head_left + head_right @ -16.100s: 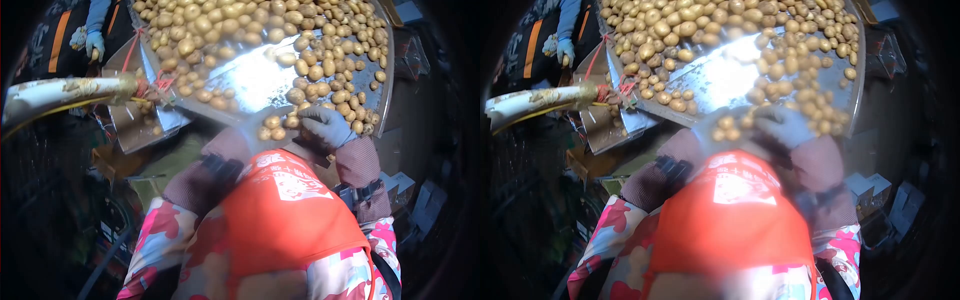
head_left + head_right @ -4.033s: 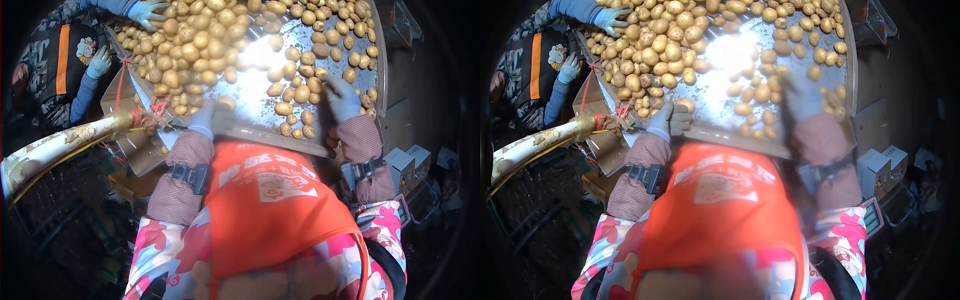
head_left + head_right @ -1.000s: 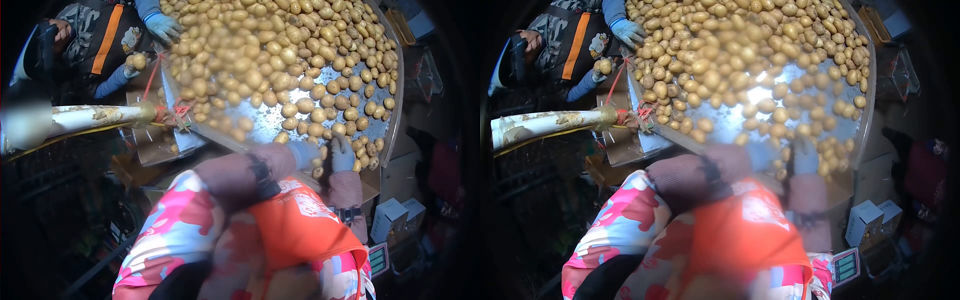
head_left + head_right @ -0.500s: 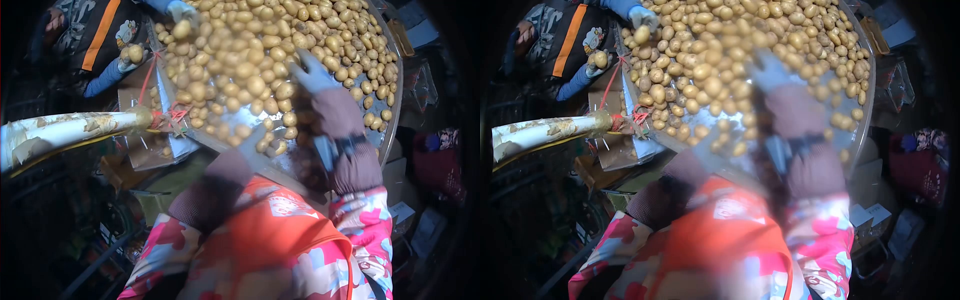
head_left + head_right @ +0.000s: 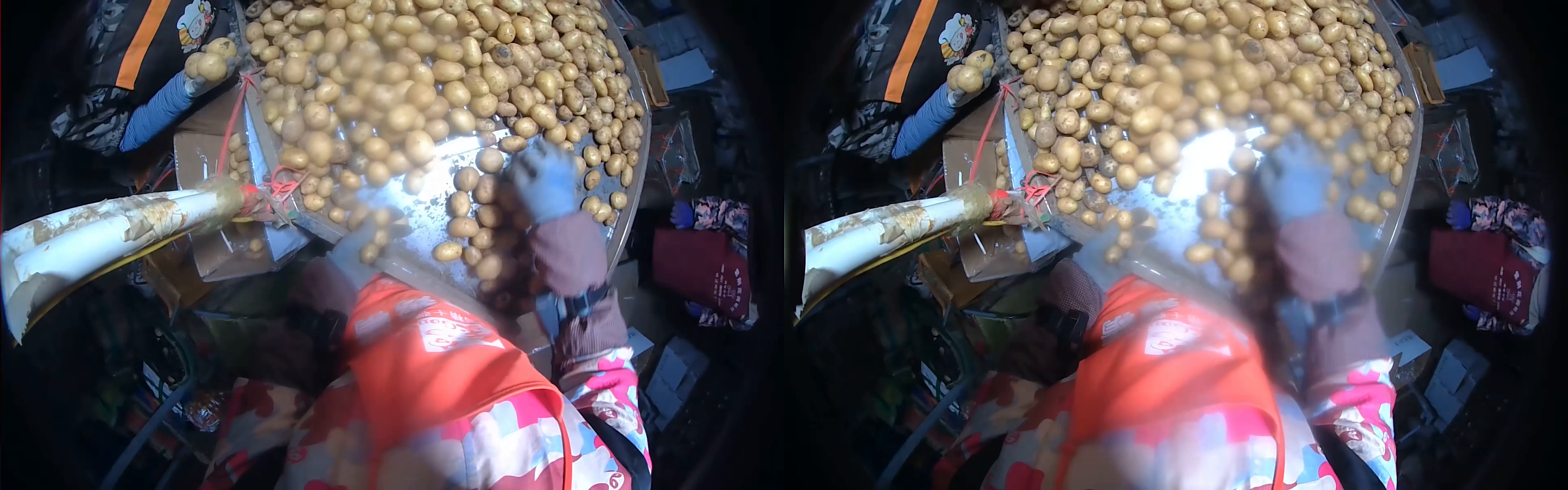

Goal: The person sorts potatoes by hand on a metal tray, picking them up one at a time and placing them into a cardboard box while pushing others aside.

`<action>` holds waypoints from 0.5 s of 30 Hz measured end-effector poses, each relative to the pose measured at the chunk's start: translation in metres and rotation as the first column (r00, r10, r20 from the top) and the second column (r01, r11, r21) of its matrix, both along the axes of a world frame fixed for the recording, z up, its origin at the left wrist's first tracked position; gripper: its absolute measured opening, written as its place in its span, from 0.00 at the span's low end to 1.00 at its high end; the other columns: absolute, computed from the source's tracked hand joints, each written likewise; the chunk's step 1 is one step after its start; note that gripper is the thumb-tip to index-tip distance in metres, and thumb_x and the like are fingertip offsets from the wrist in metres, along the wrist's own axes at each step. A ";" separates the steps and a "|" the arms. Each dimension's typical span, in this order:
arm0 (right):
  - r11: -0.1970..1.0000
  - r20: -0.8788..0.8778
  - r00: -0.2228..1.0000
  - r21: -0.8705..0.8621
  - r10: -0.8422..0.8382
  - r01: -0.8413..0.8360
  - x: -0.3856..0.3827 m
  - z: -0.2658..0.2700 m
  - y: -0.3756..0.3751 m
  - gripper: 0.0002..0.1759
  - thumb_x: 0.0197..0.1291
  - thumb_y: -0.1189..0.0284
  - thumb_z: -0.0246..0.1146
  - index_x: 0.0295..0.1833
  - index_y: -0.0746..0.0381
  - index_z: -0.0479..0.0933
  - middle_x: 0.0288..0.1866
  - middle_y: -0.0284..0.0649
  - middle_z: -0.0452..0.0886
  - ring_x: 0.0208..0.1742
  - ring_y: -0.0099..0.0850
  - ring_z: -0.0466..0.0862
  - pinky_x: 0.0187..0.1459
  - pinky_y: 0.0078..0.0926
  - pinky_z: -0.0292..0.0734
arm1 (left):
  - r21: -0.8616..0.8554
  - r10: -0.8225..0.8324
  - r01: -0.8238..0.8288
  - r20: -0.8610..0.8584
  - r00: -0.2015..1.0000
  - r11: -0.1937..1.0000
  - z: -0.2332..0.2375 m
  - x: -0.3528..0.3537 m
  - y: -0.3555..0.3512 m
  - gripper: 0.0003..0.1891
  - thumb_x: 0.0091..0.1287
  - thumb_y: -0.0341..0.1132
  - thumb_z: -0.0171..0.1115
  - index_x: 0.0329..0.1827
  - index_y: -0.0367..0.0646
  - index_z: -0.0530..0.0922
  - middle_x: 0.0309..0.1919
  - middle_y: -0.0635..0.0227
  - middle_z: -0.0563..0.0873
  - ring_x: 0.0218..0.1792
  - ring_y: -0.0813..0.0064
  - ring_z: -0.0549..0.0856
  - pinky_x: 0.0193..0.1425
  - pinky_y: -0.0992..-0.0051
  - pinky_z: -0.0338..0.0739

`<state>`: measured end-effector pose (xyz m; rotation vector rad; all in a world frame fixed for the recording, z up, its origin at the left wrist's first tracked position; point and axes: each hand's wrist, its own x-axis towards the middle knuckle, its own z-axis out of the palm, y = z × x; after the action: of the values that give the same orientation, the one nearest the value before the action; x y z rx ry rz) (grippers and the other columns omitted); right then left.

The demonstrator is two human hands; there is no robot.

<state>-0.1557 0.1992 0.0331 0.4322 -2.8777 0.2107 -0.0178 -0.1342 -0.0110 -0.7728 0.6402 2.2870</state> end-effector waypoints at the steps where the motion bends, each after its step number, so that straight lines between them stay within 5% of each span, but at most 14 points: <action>1: 0.992 -0.008 1.000 -0.124 0.014 -0.015 -0.033 -0.010 0.001 0.13 0.53 0.63 0.70 0.43 0.56 0.84 0.51 0.46 0.84 0.56 0.47 0.81 0.60 0.51 0.73 | -0.027 0.005 -0.005 0.009 1.000 1.000 0.006 -0.002 0.001 0.21 0.75 0.41 0.63 0.67 0.42 0.74 0.56 0.66 0.85 0.38 0.90 0.79 0.48 0.82 0.81; 2: 0.969 -0.009 1.000 -0.247 0.024 -0.026 -0.055 -0.018 0.001 0.13 0.54 0.63 0.70 0.44 0.56 0.83 0.52 0.46 0.84 0.58 0.47 0.81 0.62 0.52 0.72 | -0.062 0.001 0.001 0.021 1.000 0.998 0.009 0.001 0.002 0.21 0.75 0.40 0.63 0.66 0.42 0.75 0.55 0.67 0.85 0.37 0.90 0.79 0.48 0.83 0.81; 5: 0.983 -0.160 0.974 0.120 0.159 -0.141 -0.069 -0.028 0.004 0.13 0.54 0.63 0.70 0.44 0.55 0.83 0.51 0.46 0.83 0.59 0.48 0.80 0.63 0.50 0.72 | -0.035 -0.049 0.048 -0.025 0.999 0.998 0.002 0.000 -0.003 0.19 0.75 0.39 0.63 0.65 0.42 0.76 0.55 0.67 0.85 0.38 0.90 0.79 0.46 0.84 0.80; 8: 0.992 -0.063 0.997 0.123 0.033 -0.025 -0.032 -0.042 0.042 0.12 0.54 0.64 0.69 0.44 0.53 0.83 0.50 0.44 0.83 0.60 0.47 0.79 0.63 0.49 0.72 | -0.023 0.002 -0.002 0.022 1.000 1.000 0.001 -0.007 -0.001 0.19 0.75 0.39 0.62 0.65 0.43 0.76 0.52 0.69 0.84 0.37 0.89 0.79 0.42 0.85 0.78; 10: 0.905 0.240 0.924 0.380 -0.297 0.192 -0.004 -0.028 0.058 0.13 0.54 0.65 0.69 0.45 0.54 0.83 0.50 0.42 0.83 0.58 0.48 0.80 0.61 0.47 0.74 | -0.047 0.036 -0.034 0.060 0.998 0.998 -0.006 -0.001 0.005 0.20 0.76 0.40 0.60 0.67 0.42 0.74 0.49 0.70 0.84 0.38 0.86 0.79 0.40 0.83 0.78; 13: 0.887 0.484 0.749 0.328 -0.453 0.325 0.006 -0.016 0.071 0.13 0.56 0.68 0.67 0.49 0.54 0.83 0.51 0.43 0.83 0.57 0.50 0.81 0.58 0.44 0.77 | -0.117 0.049 -0.043 0.045 0.998 0.992 -0.034 0.009 -0.003 0.24 0.78 0.44 0.56 0.70 0.39 0.71 0.44 0.71 0.83 0.39 0.79 0.81 0.40 0.78 0.79; 15: 0.947 0.420 0.863 -0.024 -0.282 0.321 -0.001 -0.010 0.058 0.15 0.59 0.70 0.65 0.52 0.53 0.83 0.52 0.44 0.84 0.57 0.50 0.82 0.57 0.43 0.78 | -0.133 0.013 -0.009 0.033 0.999 0.991 -0.036 0.010 -0.005 0.23 0.78 0.44 0.55 0.70 0.39 0.71 0.42 0.72 0.82 0.38 0.79 0.81 0.39 0.78 0.79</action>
<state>-0.1566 0.2575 0.0233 -0.1043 -3.2736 0.4244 -0.0082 -0.1393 -0.0467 -0.8775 0.7808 2.2536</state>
